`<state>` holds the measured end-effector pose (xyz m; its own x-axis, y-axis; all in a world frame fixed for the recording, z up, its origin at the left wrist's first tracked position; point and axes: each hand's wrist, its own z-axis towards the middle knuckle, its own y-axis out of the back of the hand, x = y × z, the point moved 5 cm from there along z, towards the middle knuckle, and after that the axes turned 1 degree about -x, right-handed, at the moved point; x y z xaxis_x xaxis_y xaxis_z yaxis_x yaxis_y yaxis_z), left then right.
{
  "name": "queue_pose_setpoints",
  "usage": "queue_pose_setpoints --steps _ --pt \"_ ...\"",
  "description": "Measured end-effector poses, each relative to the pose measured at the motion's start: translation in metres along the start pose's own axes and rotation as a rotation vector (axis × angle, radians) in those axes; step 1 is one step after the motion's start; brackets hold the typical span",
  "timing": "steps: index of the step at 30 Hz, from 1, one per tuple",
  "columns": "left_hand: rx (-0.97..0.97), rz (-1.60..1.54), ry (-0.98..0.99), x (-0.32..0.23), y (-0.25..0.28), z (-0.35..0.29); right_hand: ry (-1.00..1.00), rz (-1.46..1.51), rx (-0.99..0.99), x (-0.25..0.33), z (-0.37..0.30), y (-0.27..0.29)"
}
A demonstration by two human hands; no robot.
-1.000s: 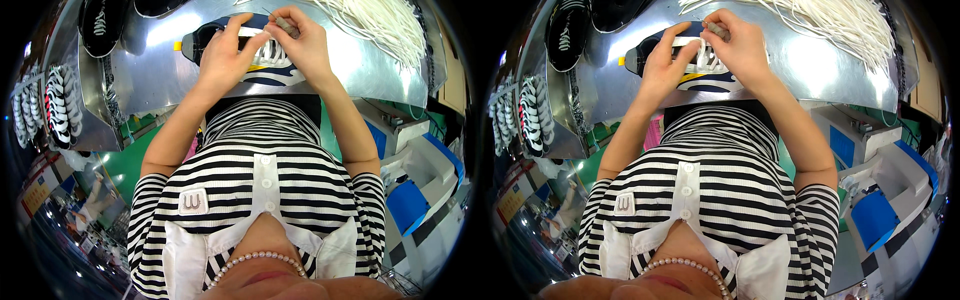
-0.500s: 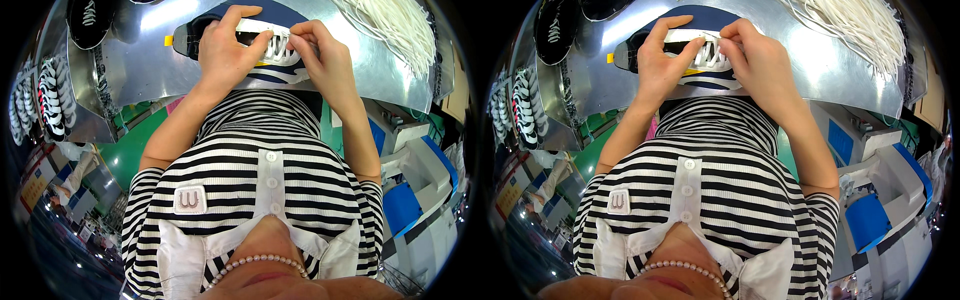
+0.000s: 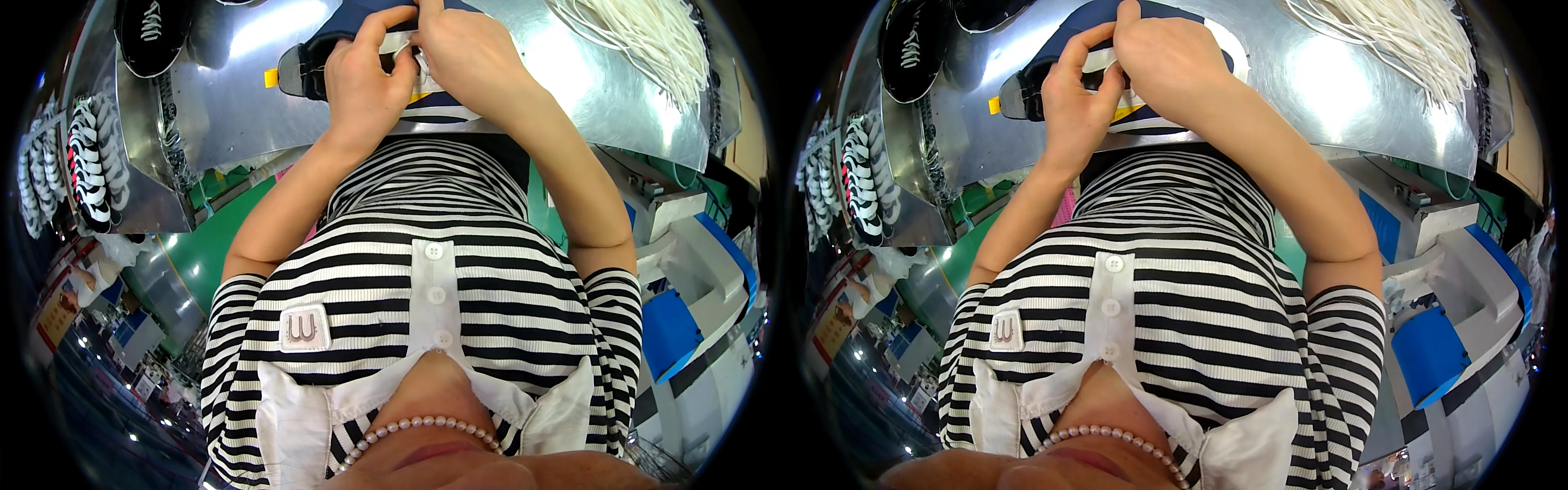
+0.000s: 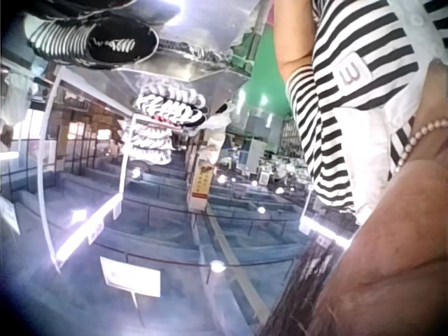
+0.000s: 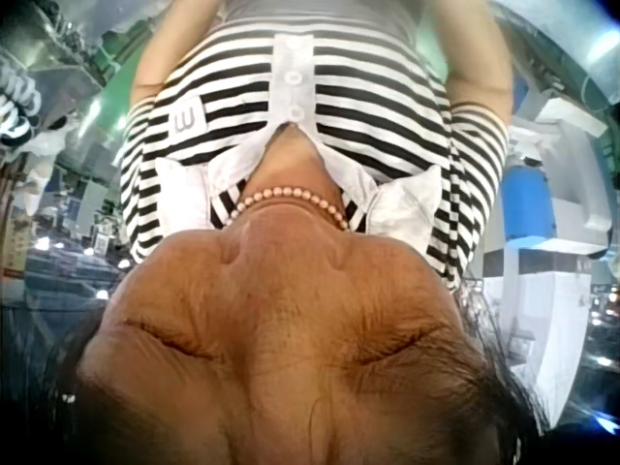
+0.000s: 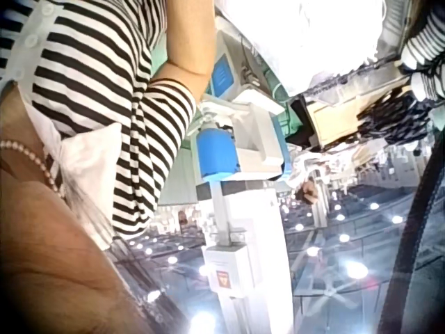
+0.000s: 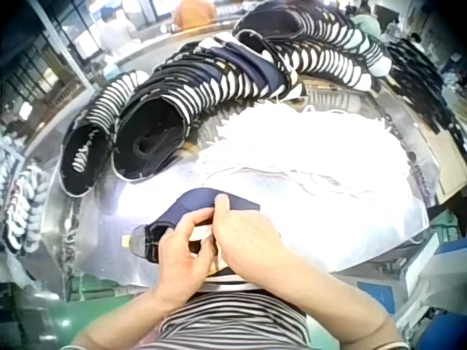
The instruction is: The person threads white shoelaces through the eyelets of a sneaker, pulls the laces taut, and adjusts them. The person then uses a small tool to trim the lace ends and continues lacing the shoe.
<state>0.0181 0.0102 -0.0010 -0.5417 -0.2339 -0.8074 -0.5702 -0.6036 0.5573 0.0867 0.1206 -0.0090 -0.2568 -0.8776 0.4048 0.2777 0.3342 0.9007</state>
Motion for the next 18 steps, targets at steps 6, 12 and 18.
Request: queue_pose_setpoints --steps 6,12,18 --pt "0.117 -0.121 0.087 0.0 -0.005 -0.001 -0.176 0.427 0.041 -0.017 -0.036 0.056" --pt "0.035 0.123 -0.021 0.0 -0.008 0.007 -0.16 0.185 -0.065 -0.005 -0.062 0.067" --pt "0.089 -0.315 0.276 -0.006 -0.016 0.017 -0.253 0.328 -0.376 -0.042 -0.056 0.034"
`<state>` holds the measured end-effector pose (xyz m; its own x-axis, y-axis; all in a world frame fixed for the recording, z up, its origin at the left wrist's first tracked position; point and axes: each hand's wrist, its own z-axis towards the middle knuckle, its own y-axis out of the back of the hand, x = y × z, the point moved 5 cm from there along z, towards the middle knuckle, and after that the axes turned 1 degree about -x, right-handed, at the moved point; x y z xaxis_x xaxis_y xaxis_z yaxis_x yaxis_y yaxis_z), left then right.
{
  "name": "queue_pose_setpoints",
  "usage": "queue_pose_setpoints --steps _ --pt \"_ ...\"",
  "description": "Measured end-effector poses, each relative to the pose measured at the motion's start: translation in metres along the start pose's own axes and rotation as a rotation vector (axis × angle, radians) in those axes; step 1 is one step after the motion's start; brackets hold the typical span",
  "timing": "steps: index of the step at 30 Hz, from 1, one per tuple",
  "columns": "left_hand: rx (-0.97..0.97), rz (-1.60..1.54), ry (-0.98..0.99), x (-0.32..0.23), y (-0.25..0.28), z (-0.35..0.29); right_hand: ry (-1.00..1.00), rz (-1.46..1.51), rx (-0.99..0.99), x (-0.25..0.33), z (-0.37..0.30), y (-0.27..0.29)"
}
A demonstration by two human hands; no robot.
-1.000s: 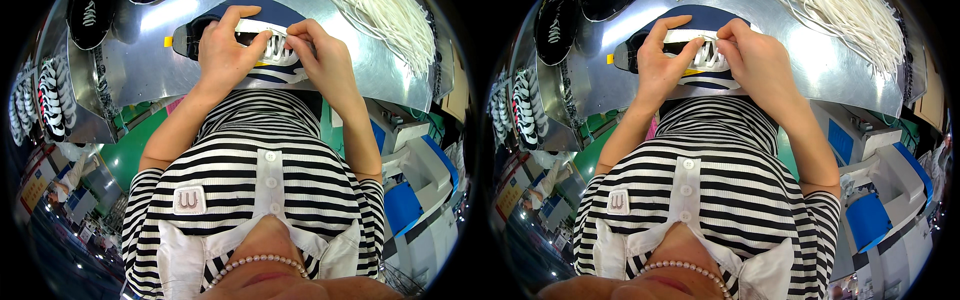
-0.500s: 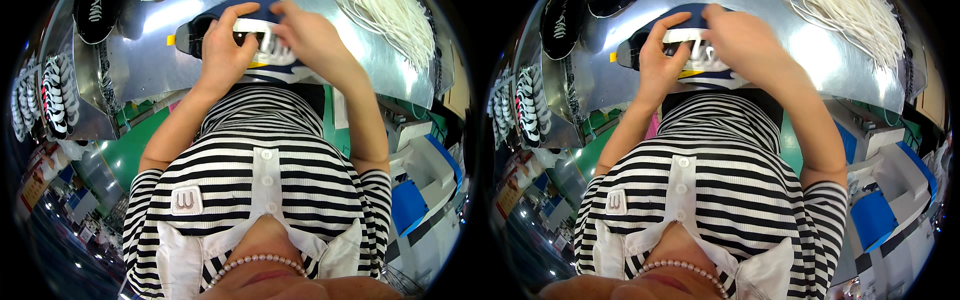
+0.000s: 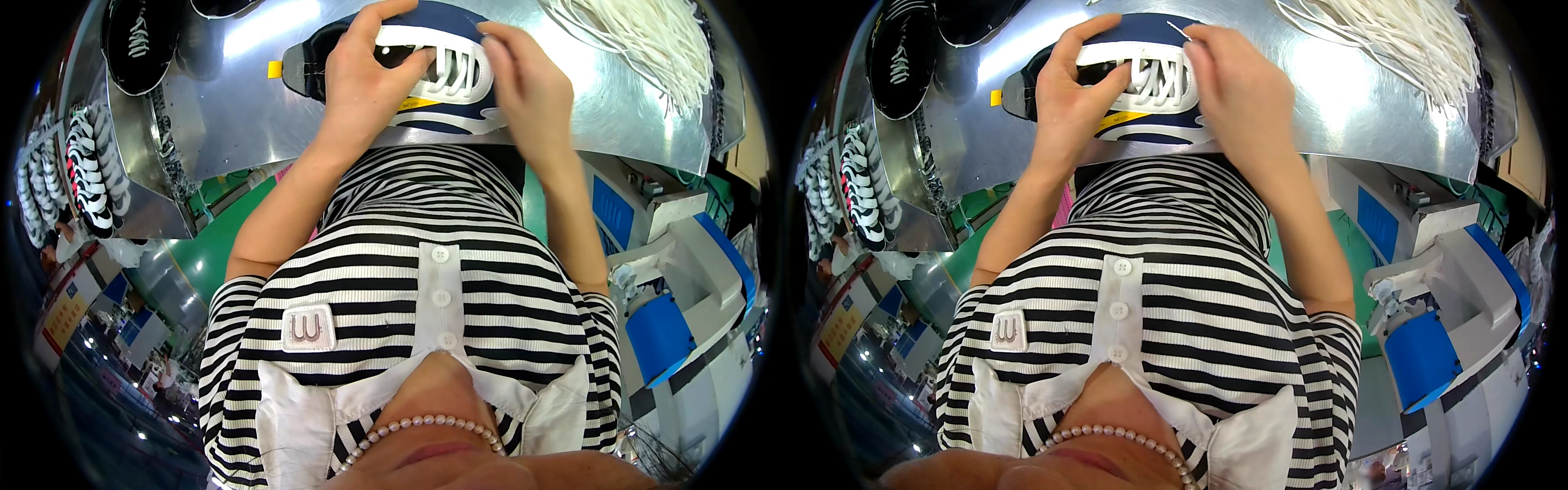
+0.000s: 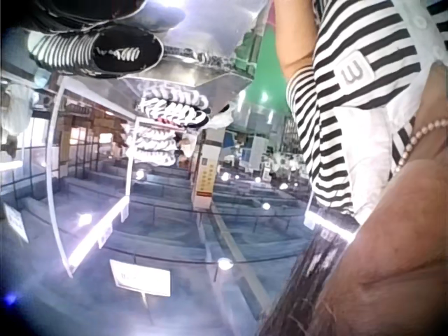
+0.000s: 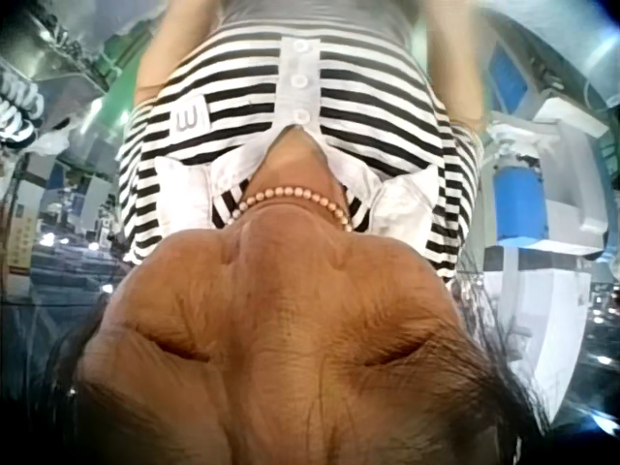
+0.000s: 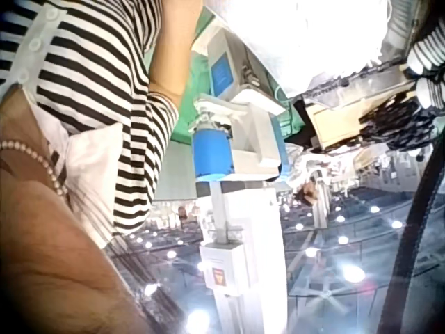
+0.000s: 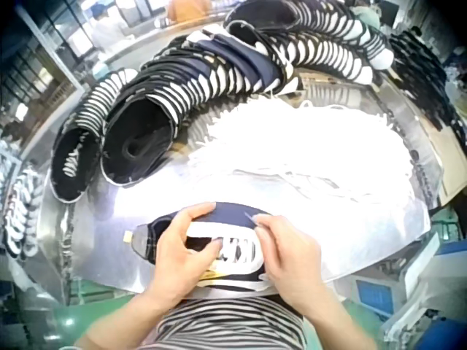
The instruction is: The person threads white shoelaces through the eyelets of a sneaker, pulls the laces taut, and adjusts them. The person then uses a small tool to trim the lace ends and continues lacing the shoe.
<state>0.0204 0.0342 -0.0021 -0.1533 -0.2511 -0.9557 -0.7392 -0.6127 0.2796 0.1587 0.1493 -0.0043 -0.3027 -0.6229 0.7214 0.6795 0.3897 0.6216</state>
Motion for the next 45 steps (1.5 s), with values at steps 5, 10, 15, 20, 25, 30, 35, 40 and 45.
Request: queue_pose_setpoints --steps 5,10,15,20,25,30,35,40,45 --pt "0.33 -0.077 0.139 -0.002 0.012 0.003 -0.007 -0.038 -0.199 -0.006 -0.004 -0.016" --pt "0.306 -0.142 0.167 -0.008 0.012 0.003 -0.183 0.612 -0.156 -0.017 0.001 -0.01" --pt "0.33 -0.079 0.126 -0.002 0.008 0.005 0.323 0.144 0.023 0.03 -0.001 -0.003" --pt "0.344 -0.122 0.097 -0.007 0.013 0.0 0.347 0.162 0.016 0.021 0.001 -0.021" --pt "0.337 -0.023 0.078 0.001 0.018 -0.001 0.388 0.114 0.064 0.024 0.0 -0.021" --pt "0.281 -0.087 0.111 -0.001 0.021 -0.006 0.298 0.126 -0.007 0.023 0.002 -0.029" --pt "0.16 -0.056 0.07 0.015 0.019 0.01 0.254 0.463 0.066 0.042 -0.013 -0.019" --pt "0.102 -0.124 0.072 0.018 0.008 0.031 0.447 0.709 0.323 0.078 -0.043 -0.015" --pt "0.177 -0.082 0.142 -0.002 0.01 0.022 -0.03 0.511 0.186 0.033 -0.033 -0.032"
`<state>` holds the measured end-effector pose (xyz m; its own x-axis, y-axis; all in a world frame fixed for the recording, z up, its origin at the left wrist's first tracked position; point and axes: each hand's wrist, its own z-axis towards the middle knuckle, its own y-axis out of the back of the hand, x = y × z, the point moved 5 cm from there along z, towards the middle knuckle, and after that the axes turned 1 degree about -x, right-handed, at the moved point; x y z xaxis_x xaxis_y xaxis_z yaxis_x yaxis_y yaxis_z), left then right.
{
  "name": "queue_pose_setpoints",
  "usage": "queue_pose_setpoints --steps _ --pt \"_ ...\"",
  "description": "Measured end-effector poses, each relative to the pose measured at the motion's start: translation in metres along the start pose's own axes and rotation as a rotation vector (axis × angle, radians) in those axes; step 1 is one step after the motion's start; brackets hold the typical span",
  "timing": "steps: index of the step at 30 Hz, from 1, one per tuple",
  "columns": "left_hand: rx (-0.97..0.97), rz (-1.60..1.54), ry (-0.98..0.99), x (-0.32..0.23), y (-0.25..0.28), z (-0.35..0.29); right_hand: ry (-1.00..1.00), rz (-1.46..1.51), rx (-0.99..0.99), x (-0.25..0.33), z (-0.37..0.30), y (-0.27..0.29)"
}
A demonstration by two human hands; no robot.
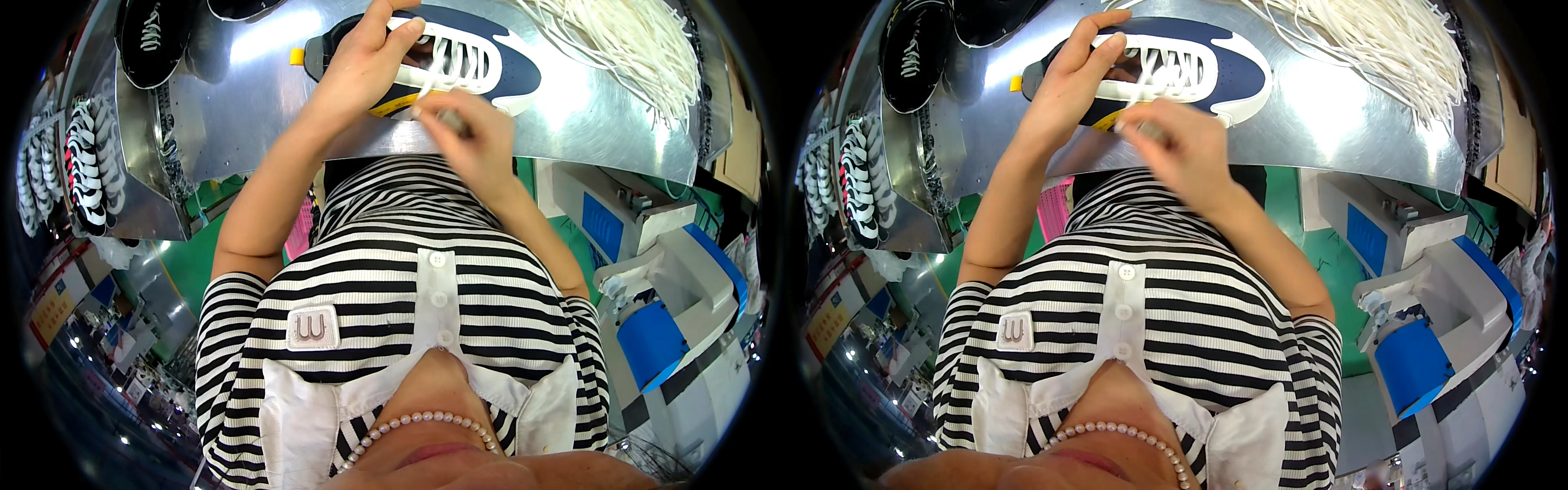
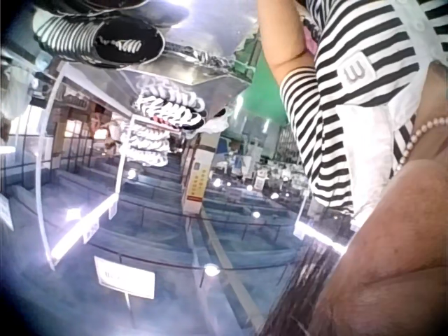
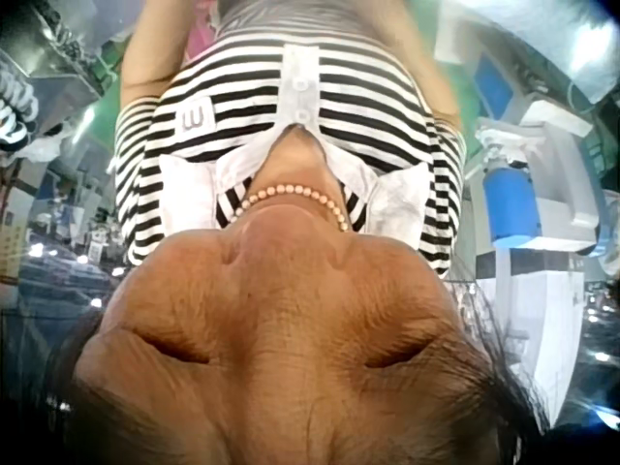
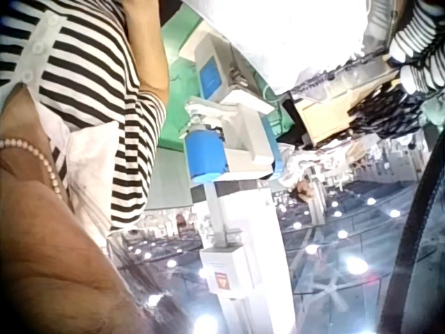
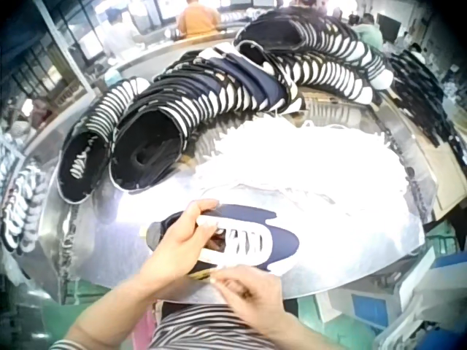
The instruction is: The person threads white shoelaces through the eyelets of a sneaker, pulls the laces taut, and adjusts them. The person then uses a small tool to trim the lace ends and continues lacing the shoe.
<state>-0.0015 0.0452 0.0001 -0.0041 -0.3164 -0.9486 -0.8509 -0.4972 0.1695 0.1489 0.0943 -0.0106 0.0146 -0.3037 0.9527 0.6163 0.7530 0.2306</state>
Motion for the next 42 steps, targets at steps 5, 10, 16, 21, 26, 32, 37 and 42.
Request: queue_pose_setpoints --steps 5,10,16,21,26,32,37,42 --pt "0.018 0.433 -0.29 -0.016 0.013 -0.047 -0.155 0.237 -0.029 0.003 -0.012 0.025" --pt "-0.051 0.687 -0.41 -0.01 0.005 -0.055 -0.439 0.106 -0.054 -0.018 -0.008 0.024" --pt "-0.063 0.632 -0.387 -0.012 0.006 -0.054 -0.606 0.36 0.016 -0.022 -0.004 0.012" --pt "-0.069 0.675 -0.486 -0.013 0.002 -0.057 -0.687 0.535 0.094 -0.024 -0.002 0.013" --pt "-0.036 0.643 -0.425 -0.012 0.005 -0.056 -0.554 0.525 -0.064 -0.007 -0.003 0.002" --pt "0.028 0.618 -0.401 -0.017 0.003 -0.052 -0.332 0.35 -0.205 -0.011 0.006 0.001" --pt "-0.055 0.699 -0.42 -0.013 -0.005 -0.049 -0.364 0.265 -0.131 -0.011 0.005 0.009" --pt "-0.087 0.675 -0.503 -0.013 -0.006 -0.05 -0.344 0.023 0.034 -0.001 -0.015 0.021"
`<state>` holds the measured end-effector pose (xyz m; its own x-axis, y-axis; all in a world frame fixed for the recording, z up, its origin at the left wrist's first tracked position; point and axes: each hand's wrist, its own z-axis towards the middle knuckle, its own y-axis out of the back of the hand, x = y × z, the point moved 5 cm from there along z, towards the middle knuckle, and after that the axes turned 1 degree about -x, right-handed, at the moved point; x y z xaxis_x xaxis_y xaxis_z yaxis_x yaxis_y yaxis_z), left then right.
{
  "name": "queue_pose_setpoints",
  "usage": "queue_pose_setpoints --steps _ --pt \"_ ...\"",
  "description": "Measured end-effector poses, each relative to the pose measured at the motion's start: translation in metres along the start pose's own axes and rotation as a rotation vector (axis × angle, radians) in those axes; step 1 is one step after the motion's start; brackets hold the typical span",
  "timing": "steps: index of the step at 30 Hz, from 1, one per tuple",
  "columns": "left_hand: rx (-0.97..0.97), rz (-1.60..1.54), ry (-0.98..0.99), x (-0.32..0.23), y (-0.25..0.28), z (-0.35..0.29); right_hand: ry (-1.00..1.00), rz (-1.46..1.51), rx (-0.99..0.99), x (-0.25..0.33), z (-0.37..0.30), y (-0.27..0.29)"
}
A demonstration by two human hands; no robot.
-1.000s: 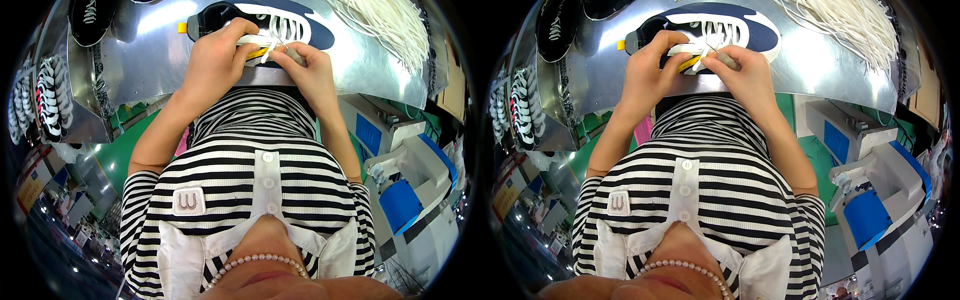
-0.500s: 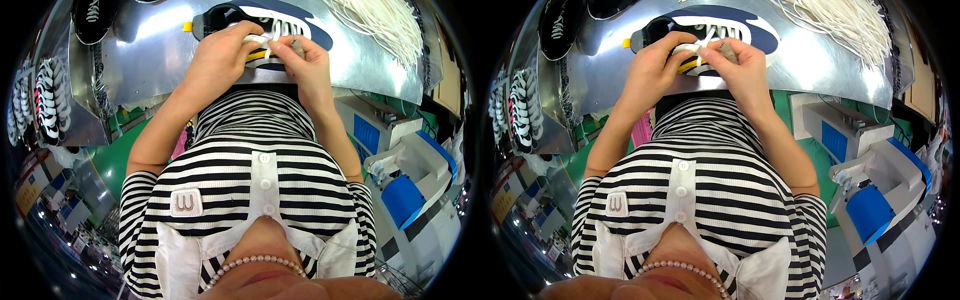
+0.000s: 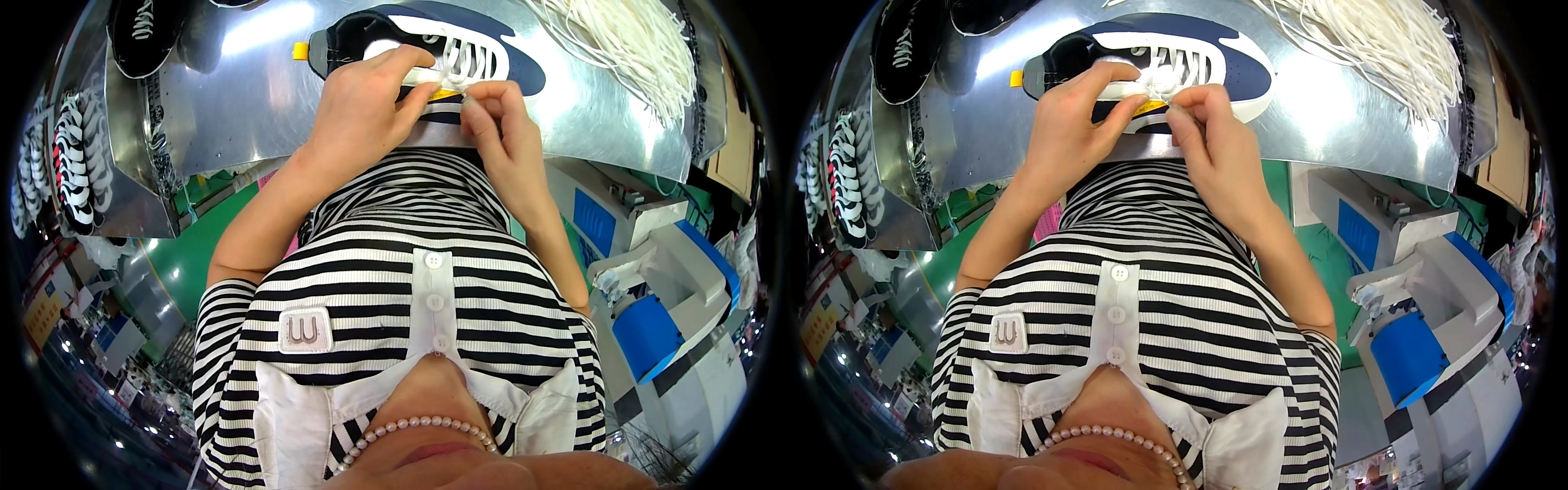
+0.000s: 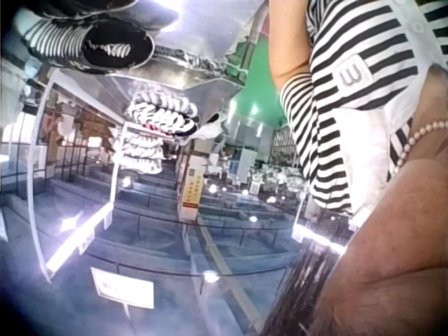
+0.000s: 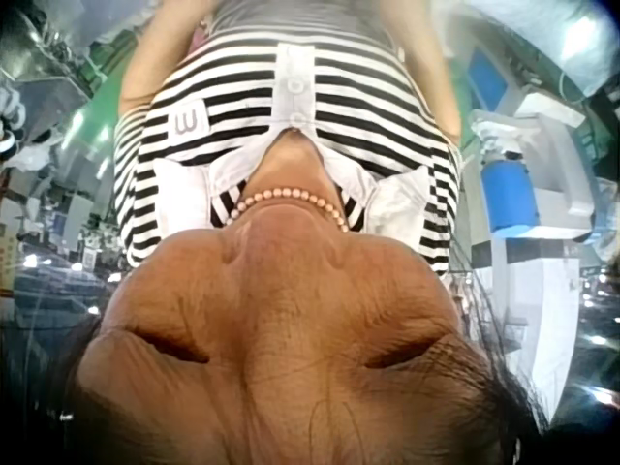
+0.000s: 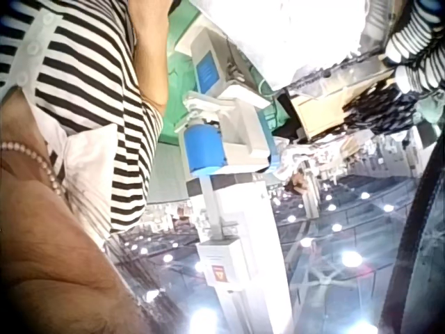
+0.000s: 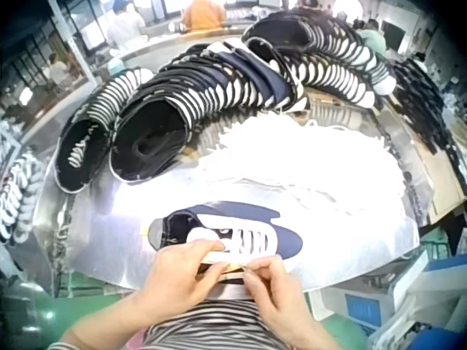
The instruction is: The person threads white shoelaces through the eyelets of a sneaker, pulls the laces taut, and adjusts them. The person then uses a small tool to trim the lace ends and continues lacing the shoe.
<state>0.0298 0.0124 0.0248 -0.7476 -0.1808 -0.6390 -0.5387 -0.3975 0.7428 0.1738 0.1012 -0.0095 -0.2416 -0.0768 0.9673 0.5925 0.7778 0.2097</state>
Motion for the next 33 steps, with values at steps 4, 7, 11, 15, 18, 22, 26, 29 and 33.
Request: queue_pose_setpoints --steps 4,7,11,15,18,22,26,29,33 --pt "0.037 -0.002 0.025 0.002 -0.001 0.002 -0.022 -0.067 0.027 -0.001 0.001 -0.003" --pt "0.046 -0.005 -0.036 0.0 0.0 0.002 -0.042 -0.09 0.048 -0.002 0.005 -0.003" --pt "0.029 -0.015 -0.174 -0.004 -0.003 -0.006 -0.105 -0.102 0.019 0.003 0.016 -0.011" --pt "0.029 0.012 -0.196 -0.008 -0.004 -0.01 -0.059 -0.123 -0.038 -0.002 0.026 -0.024" --pt "0.027 0.006 -0.135 -0.004 -0.001 -0.009 -0.034 -0.255 0.067 0.006 0.017 -0.004" --pt "0.138 -0.016 -0.024 0.007 -0.003 -0.012 -0.039 -0.509 0.055 0.015 -0.007 0.039" --pt "0.394 -0.067 0.005 0.0 -0.005 0.003 0.376 -0.141 -0.185 0.006 0.024 0.028" --pt "0.491 -0.056 0.042 -0.001 0.002 0.006 0.496 -0.28 -0.337 -0.008 0.032 0.023" --pt "0.657 0.096 0.047 0.007 0.012 -0.001 0.442 -0.298 -0.25 -0.012 0.027 0.023"
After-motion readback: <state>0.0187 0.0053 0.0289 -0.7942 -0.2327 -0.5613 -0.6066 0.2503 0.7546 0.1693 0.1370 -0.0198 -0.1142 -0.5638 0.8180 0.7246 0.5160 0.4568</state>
